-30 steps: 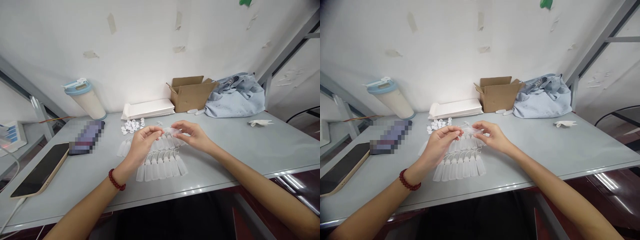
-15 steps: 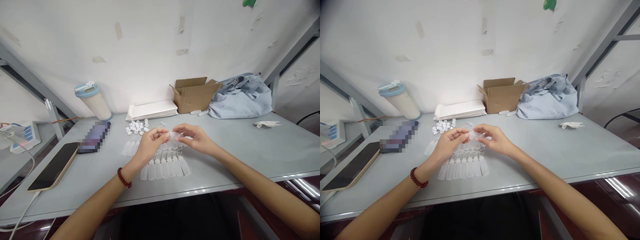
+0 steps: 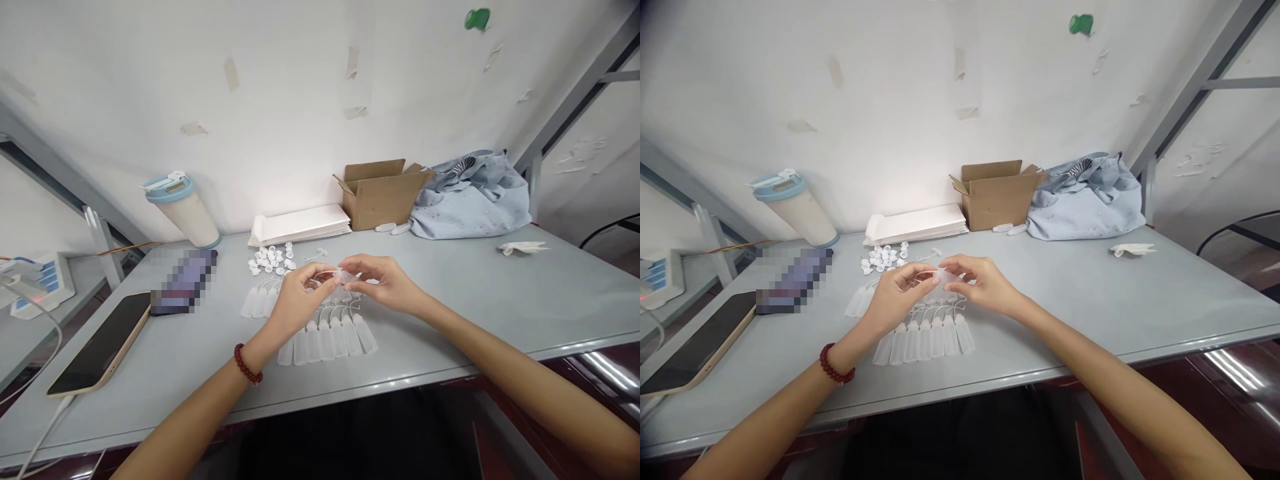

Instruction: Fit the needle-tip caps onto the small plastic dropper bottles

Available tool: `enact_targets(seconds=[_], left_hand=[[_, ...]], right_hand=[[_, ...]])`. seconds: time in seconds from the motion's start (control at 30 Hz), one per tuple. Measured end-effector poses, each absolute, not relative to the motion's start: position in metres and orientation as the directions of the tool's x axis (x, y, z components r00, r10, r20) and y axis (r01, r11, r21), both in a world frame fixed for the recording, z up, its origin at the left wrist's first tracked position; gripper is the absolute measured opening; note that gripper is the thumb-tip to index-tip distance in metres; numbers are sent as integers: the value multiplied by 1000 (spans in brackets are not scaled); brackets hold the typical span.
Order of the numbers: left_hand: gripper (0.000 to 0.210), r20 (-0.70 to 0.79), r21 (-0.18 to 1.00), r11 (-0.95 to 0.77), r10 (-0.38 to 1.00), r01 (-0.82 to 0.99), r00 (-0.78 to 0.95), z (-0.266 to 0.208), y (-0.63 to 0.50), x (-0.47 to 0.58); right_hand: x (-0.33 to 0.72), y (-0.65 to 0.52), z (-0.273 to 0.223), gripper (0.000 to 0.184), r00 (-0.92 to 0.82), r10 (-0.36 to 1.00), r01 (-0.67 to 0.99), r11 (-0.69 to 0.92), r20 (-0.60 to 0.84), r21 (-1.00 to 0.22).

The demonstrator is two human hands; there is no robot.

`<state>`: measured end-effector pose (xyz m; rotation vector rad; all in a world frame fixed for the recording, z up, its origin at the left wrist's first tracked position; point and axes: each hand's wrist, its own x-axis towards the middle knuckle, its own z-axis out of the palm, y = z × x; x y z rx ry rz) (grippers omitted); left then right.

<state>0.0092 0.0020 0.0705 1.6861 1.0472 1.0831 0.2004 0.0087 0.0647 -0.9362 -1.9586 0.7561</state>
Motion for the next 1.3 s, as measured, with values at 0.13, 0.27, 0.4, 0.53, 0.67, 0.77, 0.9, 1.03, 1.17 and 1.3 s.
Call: enact_targets(seconds=[0.13, 0.27, 0.4, 0.53, 0.67, 0.77, 0.9, 1.03, 1.17, 1.3], left_hand=[[10, 219, 934, -283, 936, 218, 276, 70, 3, 10], [15, 193, 934, -259, 946, 247, 262, 71, 3, 12], [23, 165, 929, -229, 959, 290, 229, 71, 1, 14], [29, 173, 918, -240, 959, 315, 225, 70, -1, 15], [24, 255, 885, -325, 938, 333, 236, 71, -4, 15], [14, 346, 842, -419, 903, 340, 255, 72, -7, 16], [19, 604, 595, -690, 722, 411, 339, 68, -10, 18], [39, 747, 303, -832, 510, 464, 427, 63, -11, 19], [44, 758, 220, -859, 449, 463, 473, 62, -11, 19], [44, 774, 181, -865, 419, 468, 475, 62, -10, 19]], right_hand=[[198, 8, 59, 25, -403, 783, 381, 614, 473, -691], [197, 8, 53, 27, -419, 731, 424, 682, 538, -596], [196, 7, 51, 22, -442, 705, 464, 709, 555, -531], [194, 6, 52, 14, -448, 721, 482, 693, 528, -536], [194, 4, 59, 18, -416, 774, 454, 631, 477, -629], [196, 3, 67, 20, -403, 825, 387, 547, 397, -743], [200, 4, 78, 23, -444, 854, 255, 410, 270, -876], [204, 7, 82, 23, -550, 831, -22, 81, 80, -996], [207, 9, 81, 21, -606, 795, -73, -5, 40, -997], [209, 10, 83, 23, -637, 770, -73, -24, 28, -997]])
